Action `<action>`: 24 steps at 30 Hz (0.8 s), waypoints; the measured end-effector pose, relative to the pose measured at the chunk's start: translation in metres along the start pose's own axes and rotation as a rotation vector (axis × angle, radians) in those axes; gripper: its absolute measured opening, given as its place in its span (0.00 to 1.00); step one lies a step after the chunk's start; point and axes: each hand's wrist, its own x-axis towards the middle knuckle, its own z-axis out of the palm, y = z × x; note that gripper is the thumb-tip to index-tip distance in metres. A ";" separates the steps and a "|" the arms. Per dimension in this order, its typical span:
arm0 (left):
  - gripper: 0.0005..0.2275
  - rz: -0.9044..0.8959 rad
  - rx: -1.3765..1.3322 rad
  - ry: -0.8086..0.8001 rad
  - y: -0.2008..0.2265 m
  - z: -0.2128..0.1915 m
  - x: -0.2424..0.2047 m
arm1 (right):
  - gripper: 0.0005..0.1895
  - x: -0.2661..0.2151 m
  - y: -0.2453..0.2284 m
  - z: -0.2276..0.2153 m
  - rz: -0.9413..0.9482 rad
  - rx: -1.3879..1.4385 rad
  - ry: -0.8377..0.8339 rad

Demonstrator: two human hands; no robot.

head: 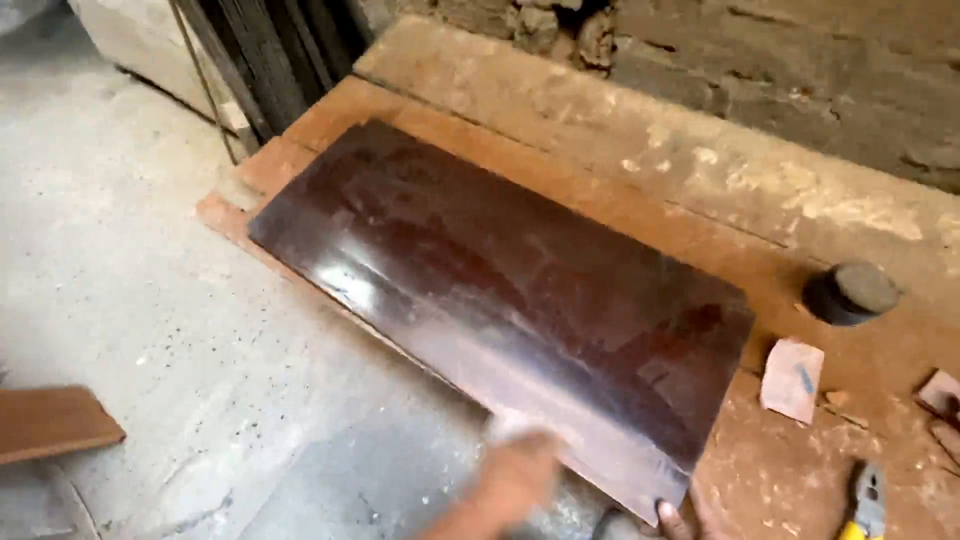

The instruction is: Sanding the surface and edges of a wooden board with sandpaper on a workbench

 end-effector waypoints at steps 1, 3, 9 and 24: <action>0.21 0.008 0.003 0.005 -0.059 -0.021 0.028 | 0.38 0.001 -0.006 0.004 -0.009 0.003 0.003; 0.11 0.048 0.161 0.776 -0.180 -0.057 0.035 | 0.38 -0.007 -0.014 0.006 -0.099 -0.235 0.081; 0.19 0.382 -0.109 0.678 -0.090 0.089 0.074 | 0.37 0.008 0.014 0.007 -0.320 -0.017 0.044; 0.15 -0.053 -0.233 0.511 -0.029 0.047 0.060 | 0.39 0.005 0.009 0.002 -0.180 -0.037 -0.002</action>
